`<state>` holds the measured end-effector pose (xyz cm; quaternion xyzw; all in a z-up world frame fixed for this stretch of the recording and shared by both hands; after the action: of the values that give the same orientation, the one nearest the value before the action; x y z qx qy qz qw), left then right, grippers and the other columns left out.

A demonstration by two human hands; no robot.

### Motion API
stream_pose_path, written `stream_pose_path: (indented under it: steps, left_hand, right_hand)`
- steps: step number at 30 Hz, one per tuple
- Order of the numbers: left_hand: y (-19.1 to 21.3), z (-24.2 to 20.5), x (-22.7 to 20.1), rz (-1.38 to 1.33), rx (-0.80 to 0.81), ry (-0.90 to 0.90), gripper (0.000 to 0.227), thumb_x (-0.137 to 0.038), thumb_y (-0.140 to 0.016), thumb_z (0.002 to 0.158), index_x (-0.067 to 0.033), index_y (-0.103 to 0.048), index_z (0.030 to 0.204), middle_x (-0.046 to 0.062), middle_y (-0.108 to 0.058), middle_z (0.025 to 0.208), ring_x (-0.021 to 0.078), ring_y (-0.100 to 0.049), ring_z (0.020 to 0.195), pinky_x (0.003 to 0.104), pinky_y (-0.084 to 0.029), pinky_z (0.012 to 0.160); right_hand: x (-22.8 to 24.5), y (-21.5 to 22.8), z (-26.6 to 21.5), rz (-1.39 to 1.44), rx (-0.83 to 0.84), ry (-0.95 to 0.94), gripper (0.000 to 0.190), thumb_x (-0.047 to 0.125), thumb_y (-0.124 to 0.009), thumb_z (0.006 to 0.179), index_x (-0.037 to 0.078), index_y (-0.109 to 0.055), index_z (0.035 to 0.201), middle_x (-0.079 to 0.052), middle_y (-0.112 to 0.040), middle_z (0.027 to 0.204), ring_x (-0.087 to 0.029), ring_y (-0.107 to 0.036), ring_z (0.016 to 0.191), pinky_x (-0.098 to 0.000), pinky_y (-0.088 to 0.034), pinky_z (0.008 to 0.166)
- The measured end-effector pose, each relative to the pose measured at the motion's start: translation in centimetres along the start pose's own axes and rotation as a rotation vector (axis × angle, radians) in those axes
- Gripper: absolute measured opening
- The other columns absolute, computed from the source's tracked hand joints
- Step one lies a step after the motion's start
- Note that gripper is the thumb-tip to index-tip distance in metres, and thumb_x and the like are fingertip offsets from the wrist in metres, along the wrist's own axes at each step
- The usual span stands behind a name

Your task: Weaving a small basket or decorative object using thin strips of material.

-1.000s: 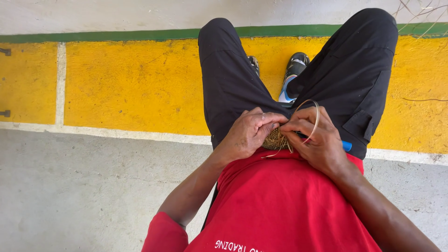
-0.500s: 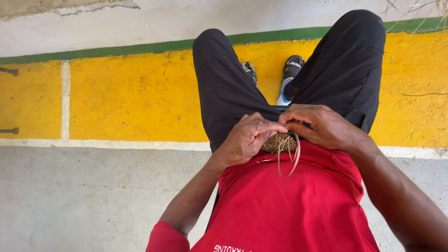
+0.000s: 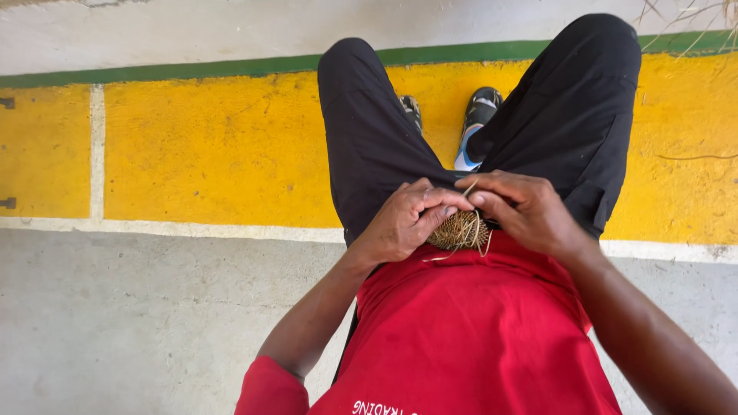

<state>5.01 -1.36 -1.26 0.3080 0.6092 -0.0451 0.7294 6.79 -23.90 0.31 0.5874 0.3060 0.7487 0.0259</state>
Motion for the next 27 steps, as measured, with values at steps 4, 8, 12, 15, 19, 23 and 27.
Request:
stream_pose_path:
  steps: [4,8,12,15,19,23,27]
  left_hand:
    - [0.0,-0.2,-0.6,0.100,0.020,0.018,0.018,-0.023,-0.065,0.102,-0.0202,-0.077,0.114,0.002,-0.064,0.079,0.0177,-0.057,0.082,0.034,-0.046,0.089]
    - [-0.2,-0.2,-0.4,0.066,0.020,-0.037,0.018,-0.022,-0.064,0.101,-0.0207,-0.076,0.114,-0.001,-0.071,0.089,0.0161,-0.060,0.087,0.034,-0.046,0.091]
    - [-0.3,-0.2,-0.1,-0.017,0.009,0.016,0.017,-0.021,-0.067,0.101,-0.0201,-0.077,0.114,-0.003,-0.072,0.090,0.0138,-0.059,0.085,0.031,-0.048,0.090]
    - [-0.1,-0.3,0.1,-0.073,0.022,0.072,0.017,-0.021,-0.067,0.101,-0.0197,-0.077,0.115,-0.003,-0.068,0.088,0.0128,-0.059,0.086,0.029,-0.050,0.086]
    - [-0.5,0.2,0.0,0.009,0.051,0.101,0.018,-0.021,-0.067,0.100,-0.0187,-0.079,0.114,0.000,-0.063,0.079,0.0143,-0.055,0.080,0.031,-0.047,0.080]
    - [-0.5,0.3,-0.4,0.057,0.058,0.064,0.018,-0.021,-0.067,0.100,-0.0179,-0.080,0.112,0.002,-0.063,0.075,0.0162,-0.056,0.078,0.033,-0.046,0.083]
    - [0.4,0.8,-1.5,-0.129,0.029,0.170,0.017,-0.023,-0.061,0.102,-0.0135,-0.067,0.116,0.002,-0.071,0.087,0.0179,-0.064,0.085,0.032,-0.051,0.082]
  right_hand:
    - [0.8,-1.5,-0.1,-0.241,-0.195,0.094,0.022,0.009,-0.068,0.098,-0.001,-0.063,0.079,-0.012,-0.060,0.070,-0.026,-0.062,0.060,-0.0387,-0.048,0.056]
    - [-3.1,0.8,3.9,-0.368,-0.346,0.247,0.033,0.007,-0.067,0.103,0.001,-0.055,0.073,-0.014,-0.054,0.071,-0.030,-0.056,0.060,-0.0416,-0.045,0.059]
    - [-7.6,3.7,8.4,-0.533,-0.472,0.269,0.042,0.010,-0.071,0.110,0.005,-0.052,0.073,-0.009,-0.053,0.069,-0.023,-0.054,0.057,-0.0386,-0.043,0.056]
    - [-9.0,4.7,9.8,-0.596,-0.477,0.317,0.043,0.009,-0.071,0.110,0.006,-0.051,0.072,-0.006,-0.053,0.065,-0.020,-0.053,0.054,-0.0372,-0.042,0.055]
    - [-9.7,5.3,10.1,-0.709,-0.500,0.437,0.034,0.007,-0.067,0.105,0.008,-0.053,0.074,-0.004,-0.056,0.066,-0.017,-0.057,0.058,-0.0341,-0.045,0.058]
    - [-8.1,5.9,10.2,-0.743,-0.540,0.477,0.030,0.007,-0.065,0.103,0.008,-0.054,0.075,-0.004,-0.058,0.069,-0.017,-0.059,0.061,-0.0334,-0.046,0.058]
    - [-4.2,8.5,10.6,-0.212,-0.504,0.142,0.030,0.017,-0.066,0.112,0.008,-0.062,0.084,-0.006,-0.060,0.073,-0.019,-0.057,0.061,-0.0342,-0.048,0.057]
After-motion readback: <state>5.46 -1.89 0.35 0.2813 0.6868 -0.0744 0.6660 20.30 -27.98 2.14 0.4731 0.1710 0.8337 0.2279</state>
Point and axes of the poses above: each hand's wrist, its own z-axis towards the middle knuckle, its own y-axis out of the back of the hand, x = y × z, the point moved 1 cm from there along z, towards the middle knuckle
